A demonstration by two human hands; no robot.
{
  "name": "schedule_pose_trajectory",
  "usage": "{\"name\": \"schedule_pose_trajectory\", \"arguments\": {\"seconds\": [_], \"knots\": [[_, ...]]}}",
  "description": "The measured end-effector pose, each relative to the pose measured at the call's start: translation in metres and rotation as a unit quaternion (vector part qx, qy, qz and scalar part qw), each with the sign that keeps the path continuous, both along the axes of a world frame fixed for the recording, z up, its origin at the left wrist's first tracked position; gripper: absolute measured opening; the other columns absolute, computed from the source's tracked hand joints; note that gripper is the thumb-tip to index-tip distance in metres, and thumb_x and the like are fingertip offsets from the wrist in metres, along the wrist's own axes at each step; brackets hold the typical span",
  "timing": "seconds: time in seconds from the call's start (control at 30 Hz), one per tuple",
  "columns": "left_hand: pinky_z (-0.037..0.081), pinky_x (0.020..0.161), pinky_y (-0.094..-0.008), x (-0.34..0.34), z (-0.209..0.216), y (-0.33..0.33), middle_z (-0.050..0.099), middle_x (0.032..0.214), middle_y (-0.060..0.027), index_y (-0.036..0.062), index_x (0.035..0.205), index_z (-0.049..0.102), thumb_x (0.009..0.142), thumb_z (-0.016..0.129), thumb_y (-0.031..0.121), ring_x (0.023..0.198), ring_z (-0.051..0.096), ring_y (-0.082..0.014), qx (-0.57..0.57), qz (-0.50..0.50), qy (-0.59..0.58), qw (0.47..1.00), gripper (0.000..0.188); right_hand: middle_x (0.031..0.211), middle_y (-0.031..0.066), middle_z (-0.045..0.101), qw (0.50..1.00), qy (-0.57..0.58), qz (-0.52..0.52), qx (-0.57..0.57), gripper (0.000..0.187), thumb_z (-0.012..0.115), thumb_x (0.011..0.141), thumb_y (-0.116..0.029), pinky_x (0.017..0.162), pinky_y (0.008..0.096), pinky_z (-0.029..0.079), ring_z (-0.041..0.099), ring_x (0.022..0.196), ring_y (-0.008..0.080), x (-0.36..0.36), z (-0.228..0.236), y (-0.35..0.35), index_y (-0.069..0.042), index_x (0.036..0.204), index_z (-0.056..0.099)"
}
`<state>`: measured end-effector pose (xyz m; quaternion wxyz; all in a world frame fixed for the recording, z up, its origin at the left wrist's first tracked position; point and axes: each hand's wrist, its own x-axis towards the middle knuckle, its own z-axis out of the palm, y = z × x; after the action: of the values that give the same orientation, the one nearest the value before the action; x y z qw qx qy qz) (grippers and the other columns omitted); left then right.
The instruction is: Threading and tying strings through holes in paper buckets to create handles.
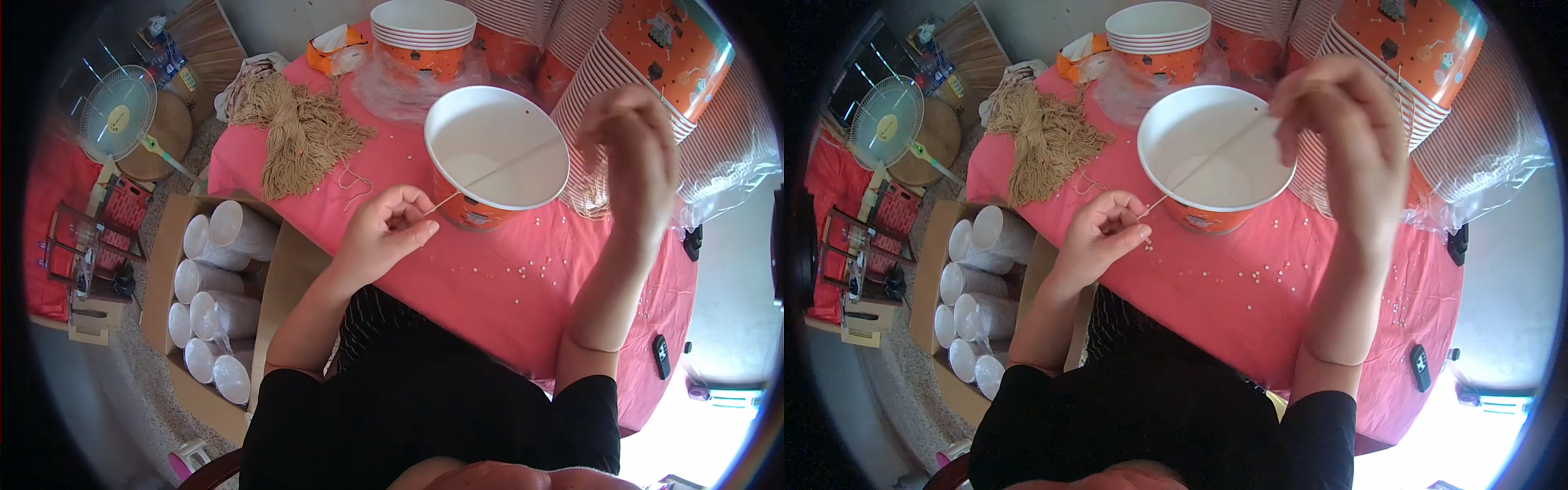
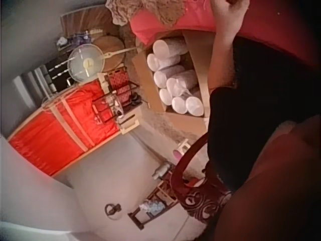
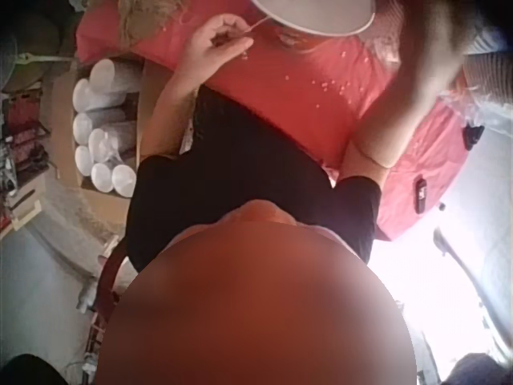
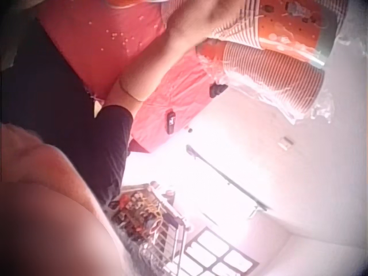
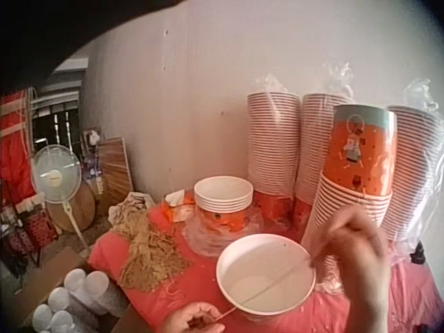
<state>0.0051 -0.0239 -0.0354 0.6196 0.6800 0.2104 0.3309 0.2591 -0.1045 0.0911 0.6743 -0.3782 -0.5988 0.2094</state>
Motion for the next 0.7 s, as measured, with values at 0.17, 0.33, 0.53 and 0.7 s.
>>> {"name": "schedule_pose_trajectory", "arguments": {"seconds": [0.17,0.33,0.53,0.7], "knots": [[0.044,0.063,-0.0171,-0.004,-0.003,0.016,0.062,0.083,0.0021,0.0019,0.099,0.061,0.090,0.066,0.006,0.073,0.056,-0.0023,0.014,0.024,0.012,1.000,0.011,0.101,0.0158,0.061,0.971,0.127,0.156,0.132,0.024,0.040,0.100,-0.016,0.073,0.0352,0.045,0.045,0.056,0.0147,0.053,0.021,-0.041,0.001,0.105,0.055],[0.046,0.067,-0.0180,-0.010,-0.014,0.028,0.062,0.085,0.0016,0.0017,0.100,0.061,0.091,0.065,0.005,0.077,0.057,-0.0033,0.008,0.046,-0.001,0.999,0.010,0.091,0.0083,0.051,0.918,0.280,0.142,0.242,0.004,0.052,0.092,-0.006,0.078,0.0344,0.042,0.045,0.075,0.0170,0.090,0.031,-0.075,-0.002,0.090,0.051],[0.048,0.068,-0.0195,-0.016,-0.025,0.041,0.064,0.088,-0.0002,0.0002,0.100,0.063,0.091,0.064,0.005,0.079,0.059,-0.0049,0.000,0.062,0.001,0.998,0.010,0.081,0.0093,0.060,0.885,0.278,0.113,0.356,0.012,0.052,0.091,-0.009,0.070,0.0328,0.049,0.058,0.068,0.0163,0.075,0.040,-0.102,-0.002,0.081,0.052],[0.044,0.064,-0.0197,-0.022,-0.031,0.048,0.064,0.086,0.0000,-0.0009,0.096,0.065,0.090,0.067,0.007,0.076,0.057,-0.0046,0.067,0.114,0.052,0.990,0.010,0.081,0.0142,0.066,0.914,0.058,0.225,0.332,0.031,0.052,0.095,-0.020,0.050,0.0255,0.055,0.066,0.063,0.0204,0.089,0.043,-0.097,0.008,0.105,0.058]]}}
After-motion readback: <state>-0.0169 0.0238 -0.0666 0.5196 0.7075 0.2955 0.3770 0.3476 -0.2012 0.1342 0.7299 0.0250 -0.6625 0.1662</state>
